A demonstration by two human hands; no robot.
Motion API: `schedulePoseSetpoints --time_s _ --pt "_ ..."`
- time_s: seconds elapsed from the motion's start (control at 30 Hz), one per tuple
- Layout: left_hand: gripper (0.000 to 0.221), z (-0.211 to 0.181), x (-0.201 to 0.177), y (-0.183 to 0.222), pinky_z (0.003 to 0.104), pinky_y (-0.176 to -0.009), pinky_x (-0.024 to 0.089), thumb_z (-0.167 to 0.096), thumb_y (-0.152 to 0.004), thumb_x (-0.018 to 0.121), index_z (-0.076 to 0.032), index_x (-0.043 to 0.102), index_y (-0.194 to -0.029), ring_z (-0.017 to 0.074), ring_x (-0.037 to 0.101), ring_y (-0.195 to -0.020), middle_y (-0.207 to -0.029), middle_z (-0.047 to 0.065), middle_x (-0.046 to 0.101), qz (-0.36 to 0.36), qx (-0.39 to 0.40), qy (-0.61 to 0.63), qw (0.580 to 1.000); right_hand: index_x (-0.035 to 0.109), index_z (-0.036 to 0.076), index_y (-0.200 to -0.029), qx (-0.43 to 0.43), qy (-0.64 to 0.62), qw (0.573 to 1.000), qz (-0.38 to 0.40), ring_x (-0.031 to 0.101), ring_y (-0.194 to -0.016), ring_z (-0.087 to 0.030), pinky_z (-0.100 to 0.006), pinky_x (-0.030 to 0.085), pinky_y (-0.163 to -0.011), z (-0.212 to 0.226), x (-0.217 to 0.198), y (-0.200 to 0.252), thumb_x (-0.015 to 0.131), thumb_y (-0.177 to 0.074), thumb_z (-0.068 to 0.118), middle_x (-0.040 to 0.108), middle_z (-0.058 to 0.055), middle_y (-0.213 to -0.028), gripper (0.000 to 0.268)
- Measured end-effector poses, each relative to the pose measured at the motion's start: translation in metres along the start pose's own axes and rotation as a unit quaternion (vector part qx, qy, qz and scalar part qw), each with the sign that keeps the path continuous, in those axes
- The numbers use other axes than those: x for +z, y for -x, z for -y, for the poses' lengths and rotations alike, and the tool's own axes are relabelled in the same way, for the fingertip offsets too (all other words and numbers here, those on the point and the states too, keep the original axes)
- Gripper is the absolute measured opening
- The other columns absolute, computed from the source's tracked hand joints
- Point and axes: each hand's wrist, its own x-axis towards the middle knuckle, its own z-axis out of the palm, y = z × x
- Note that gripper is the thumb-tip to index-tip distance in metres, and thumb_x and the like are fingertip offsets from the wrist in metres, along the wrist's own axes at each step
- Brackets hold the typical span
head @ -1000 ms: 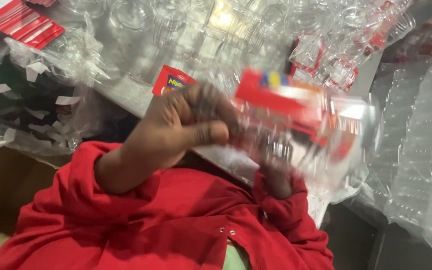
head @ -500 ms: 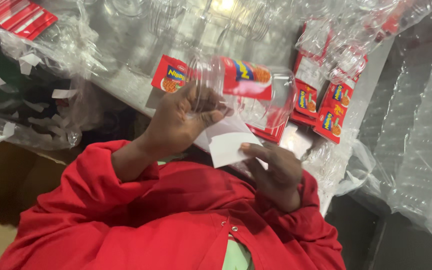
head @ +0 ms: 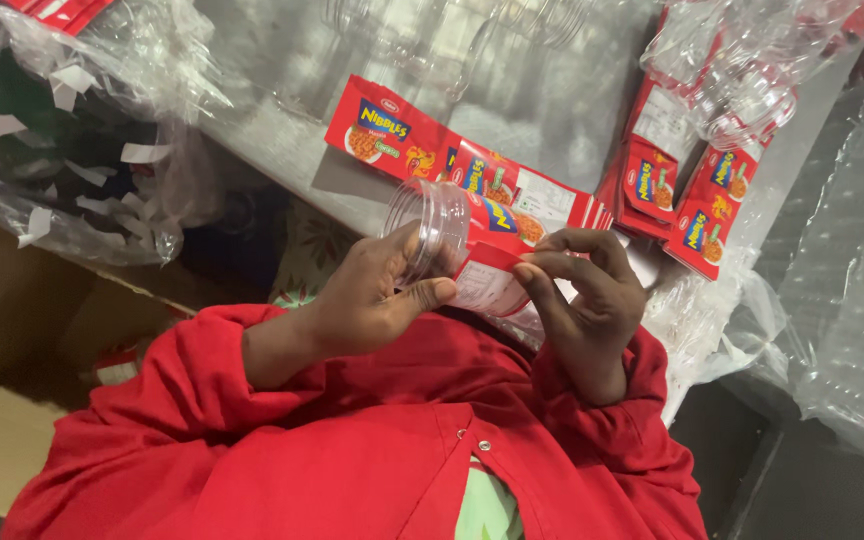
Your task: The person applies labels to clear plastic jars by peeling the adhesive backing from a label and wrapping the label around each jar.
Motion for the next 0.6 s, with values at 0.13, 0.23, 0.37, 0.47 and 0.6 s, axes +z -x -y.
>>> schedulePoseSetpoints --time_s 0.13,0.23,0.37,0.47,0.6 --pt "0.014 0.016 0.004 0.007 0.025 -0.072 0.052 -0.012 -0.100 0.070 -0.003 0.062 -0.108 0.0035 0.057 -0.081 -0.087 0.003 0.064 -0.012 -0.047 0.050 0.998 0.074 0.004 -0.106 -0.003 0.020 1.000 0.023 0.065 -0.094 -0.015 -0.030 0.053 -0.087 -0.019 0.007 0.009 0.085 -0.089 -0.003 0.065 -0.007 -0.102 0.021" --pt "0.016 0.015 0.013 0.012 0.024 -0.069 0.052 -0.011 -0.095 0.072 -0.003 0.063 -0.106 0.0032 0.059 -0.073 -0.078 0.001 0.066 -0.017 -0.049 -0.017 0.999 0.048 0.008 -0.128 0.087 -0.157 0.982 -0.048 0.063 -0.096 -0.012 -0.027 0.055 -0.086 -0.038 0.012 0.010 0.083 -0.092 -0.006 0.062 -0.008 -0.117 0.051" --pt "0.014 -0.010 -0.006 0.013 0.026 -0.067 0.051 -0.011 -0.097 0.072 -0.003 0.063 -0.104 0.0097 0.056 -0.069 -0.076 0.003 0.062 -0.003 -0.053 -0.035 0.998 0.044 0.010 -0.137 0.032 -0.202 0.975 -0.083 0.065 -0.099 -0.016 -0.027 0.054 -0.089 -0.052 0.007 0.018 0.072 -0.098 -0.017 0.059 -0.012 -0.129 0.054" --pt "0.019 -0.046 -0.042 0.032 0.032 -0.063 0.053 -0.019 -0.094 0.073 -0.005 0.060 -0.100 0.0226 0.067 -0.069 -0.085 0.008 0.071 0.035 -0.018 -0.228 0.973 0.045 0.010 -0.137 0.006 -0.217 0.970 -0.108 0.065 -0.103 -0.017 -0.028 0.054 -0.093 -0.061 -0.007 0.020 0.070 -0.101 -0.018 0.058 -0.011 -0.131 0.052" --pt "0.030 -0.090 -0.089 0.094 0.042 -0.063 0.054 -0.038 -0.092 0.067 -0.013 0.065 -0.108 0.0279 0.072 -0.072 -0.079 0.007 0.074 0.091 -0.229 -0.546 0.801 0.044 0.007 -0.141 0.020 -0.225 0.967 -0.115 0.066 -0.099 -0.020 -0.028 0.052 -0.091 -0.066 -0.024 0.022 0.070 -0.107 -0.015 0.060 -0.014 -0.128 0.047"
